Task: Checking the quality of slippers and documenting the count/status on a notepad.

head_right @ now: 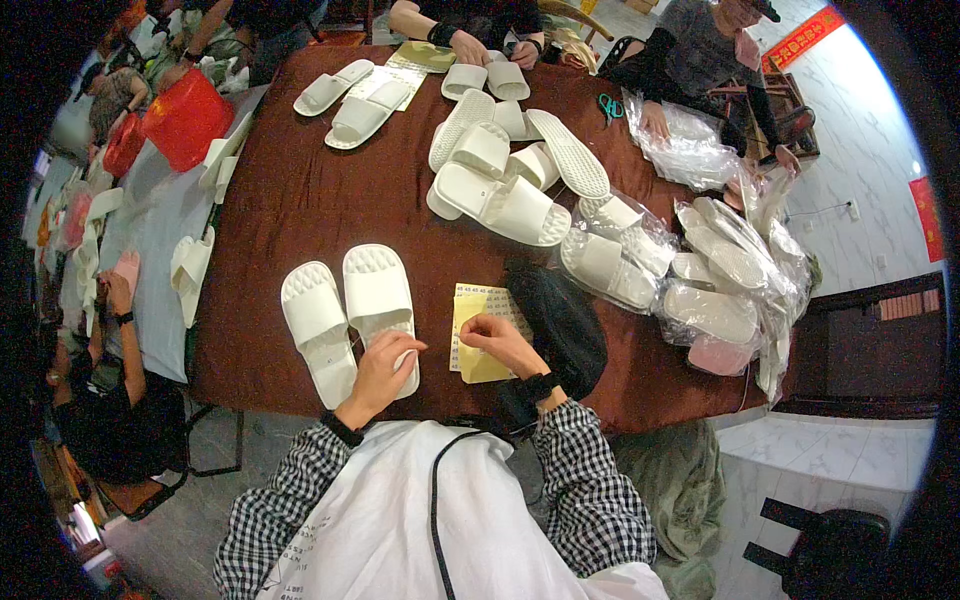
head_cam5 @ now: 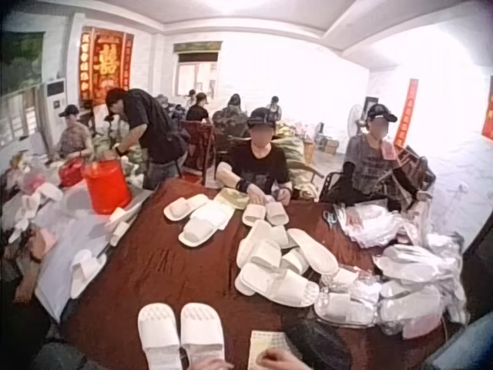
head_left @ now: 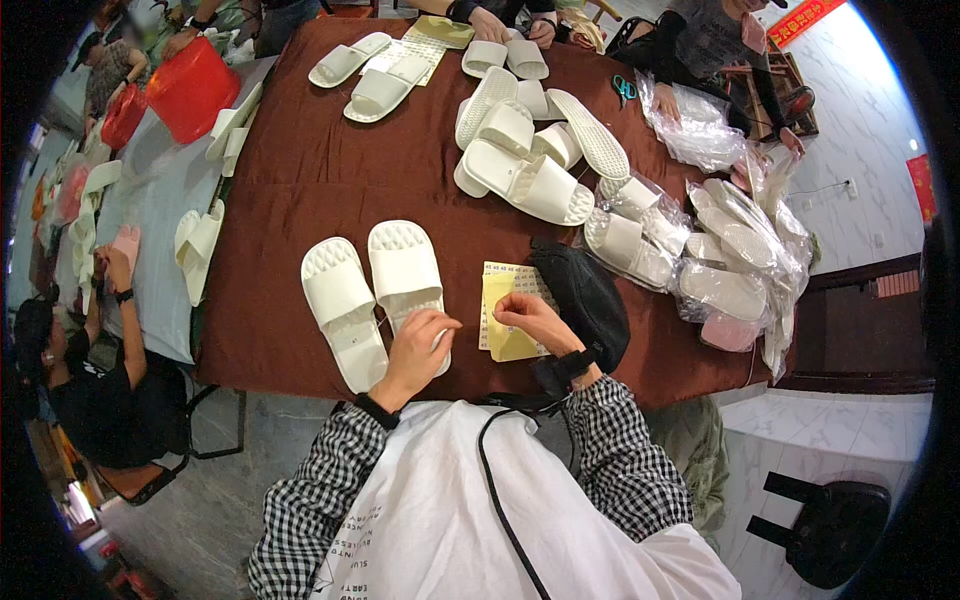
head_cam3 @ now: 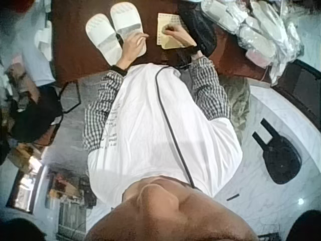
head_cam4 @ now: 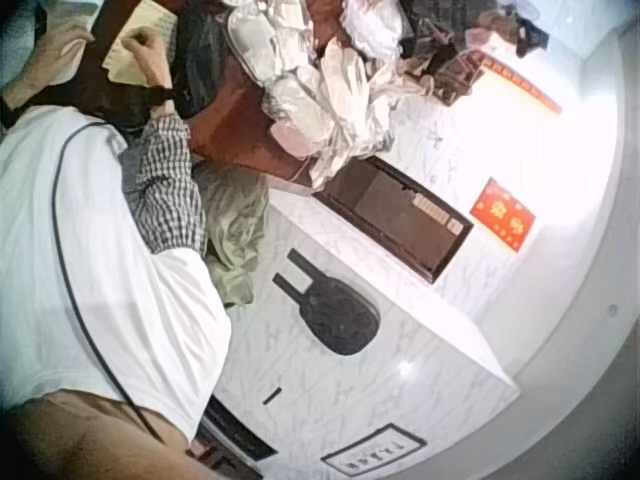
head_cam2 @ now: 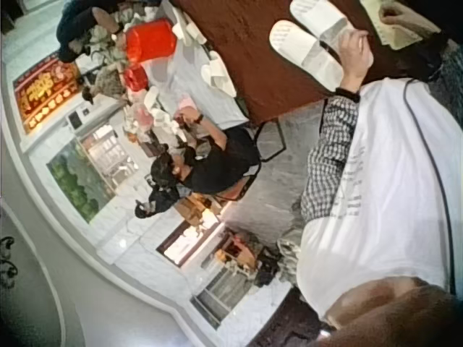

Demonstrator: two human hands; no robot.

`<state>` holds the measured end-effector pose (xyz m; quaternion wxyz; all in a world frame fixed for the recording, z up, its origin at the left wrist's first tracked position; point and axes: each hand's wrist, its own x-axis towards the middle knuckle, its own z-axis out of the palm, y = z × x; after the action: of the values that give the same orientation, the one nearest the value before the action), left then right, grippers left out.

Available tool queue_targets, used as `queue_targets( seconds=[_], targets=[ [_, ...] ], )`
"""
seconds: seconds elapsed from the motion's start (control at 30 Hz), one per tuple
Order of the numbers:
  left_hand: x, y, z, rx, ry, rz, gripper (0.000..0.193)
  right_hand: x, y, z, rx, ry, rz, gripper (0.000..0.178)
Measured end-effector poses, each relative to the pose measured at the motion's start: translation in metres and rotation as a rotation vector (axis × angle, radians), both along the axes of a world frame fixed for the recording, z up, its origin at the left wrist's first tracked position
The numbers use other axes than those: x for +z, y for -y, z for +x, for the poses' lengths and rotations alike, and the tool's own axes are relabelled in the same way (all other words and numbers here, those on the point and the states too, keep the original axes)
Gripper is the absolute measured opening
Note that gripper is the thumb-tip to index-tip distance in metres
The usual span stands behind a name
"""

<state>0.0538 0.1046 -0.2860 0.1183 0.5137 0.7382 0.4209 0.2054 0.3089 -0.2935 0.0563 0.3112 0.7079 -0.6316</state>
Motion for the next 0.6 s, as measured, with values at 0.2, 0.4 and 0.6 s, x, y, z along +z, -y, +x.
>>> queue_targets(
  seconds=[0.2,0.4,0.6],
  targets=[
    [0.013,-0.046,0.021,0.020,0.588,-0.032,0.015,0.026,0.019,0.003,-0.096,-0.144,-0.216,0.016],
    [0.014,-0.044,0.023,0.022,0.558,-0.038,0.014,0.031,0.028,0.005,-0.122,-0.178,-0.239,0.017],
    [0.012,-0.042,0.022,0.002,0.567,-0.015,0.012,0.032,0.030,0.004,-0.140,-0.180,-0.279,0.017]
  ],
)
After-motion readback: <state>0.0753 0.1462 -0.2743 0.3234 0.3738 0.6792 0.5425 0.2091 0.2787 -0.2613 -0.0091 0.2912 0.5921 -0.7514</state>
